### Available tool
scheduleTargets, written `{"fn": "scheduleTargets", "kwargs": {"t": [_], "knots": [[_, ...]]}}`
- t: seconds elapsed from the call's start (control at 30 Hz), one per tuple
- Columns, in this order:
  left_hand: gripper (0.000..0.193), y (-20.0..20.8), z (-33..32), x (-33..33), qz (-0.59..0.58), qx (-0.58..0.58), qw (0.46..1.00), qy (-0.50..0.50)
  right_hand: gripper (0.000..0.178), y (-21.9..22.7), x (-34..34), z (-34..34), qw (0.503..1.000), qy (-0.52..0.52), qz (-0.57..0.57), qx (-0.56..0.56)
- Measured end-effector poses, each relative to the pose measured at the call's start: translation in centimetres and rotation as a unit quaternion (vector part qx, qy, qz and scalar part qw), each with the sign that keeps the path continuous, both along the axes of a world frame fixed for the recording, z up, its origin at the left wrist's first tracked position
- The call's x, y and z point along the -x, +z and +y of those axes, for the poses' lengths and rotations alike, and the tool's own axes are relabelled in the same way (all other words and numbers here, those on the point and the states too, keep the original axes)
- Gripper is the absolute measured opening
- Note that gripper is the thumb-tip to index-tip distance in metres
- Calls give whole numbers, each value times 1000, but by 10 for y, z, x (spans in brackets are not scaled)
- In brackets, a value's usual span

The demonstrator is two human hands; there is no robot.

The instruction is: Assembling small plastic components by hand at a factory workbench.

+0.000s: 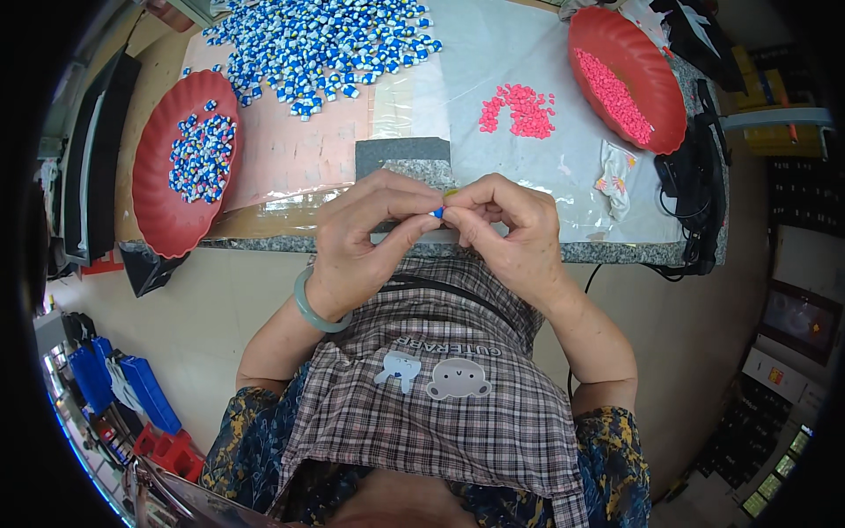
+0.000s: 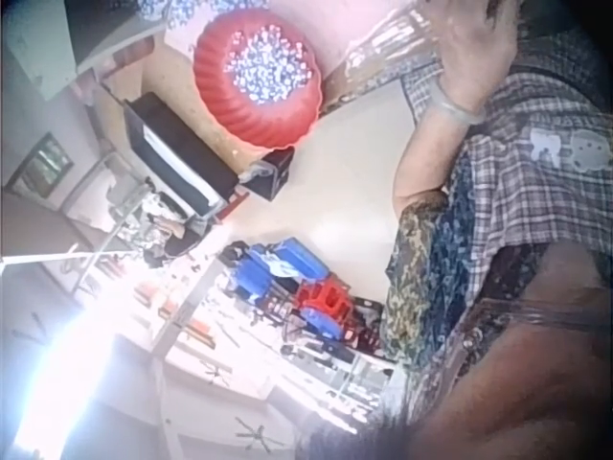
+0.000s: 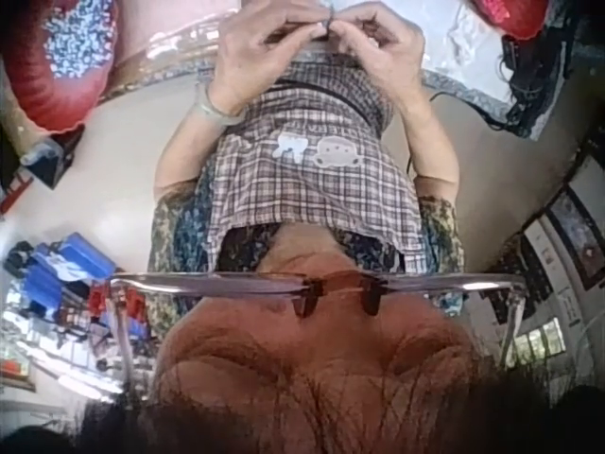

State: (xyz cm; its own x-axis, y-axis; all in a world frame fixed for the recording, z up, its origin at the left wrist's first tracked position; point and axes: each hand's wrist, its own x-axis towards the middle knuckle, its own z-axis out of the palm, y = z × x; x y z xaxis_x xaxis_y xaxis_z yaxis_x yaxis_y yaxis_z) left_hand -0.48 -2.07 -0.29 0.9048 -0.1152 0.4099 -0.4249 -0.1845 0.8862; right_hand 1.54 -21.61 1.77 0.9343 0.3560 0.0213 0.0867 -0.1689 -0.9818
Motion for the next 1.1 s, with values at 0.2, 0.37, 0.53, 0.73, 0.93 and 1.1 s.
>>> {"fn": "scheduleTargets", "kwargs": {"t": [0.2, 0.37, 0.53, 0.73, 0.93, 1.1], "knots": [[13, -7, 1, -1, 22, 13, 1000, -9, 7, -11, -2, -1, 998, 11, -48, 30], [14, -5, 1, -3, 146, 147, 977, -53, 16, -5, -9, 2, 958, 15, -257, 130], [14, 4, 32, 0, 139, 241, 960, 26, 33, 49, 13, 16, 893, 94, -404, 178], [17, 19, 135, -4, -85, -194, 910, 357, 34, 145, 60, 5, 828, 211, -506, 116], [21, 14, 170, -2, -129, -421, 797, 414, 42, 162, 40, 34, 749, 306, -567, 154], [22, 16, 107, -28, -169, -363, 876, 268, 27, 157, 53, 63, 917, 370, -123, -90]]}}
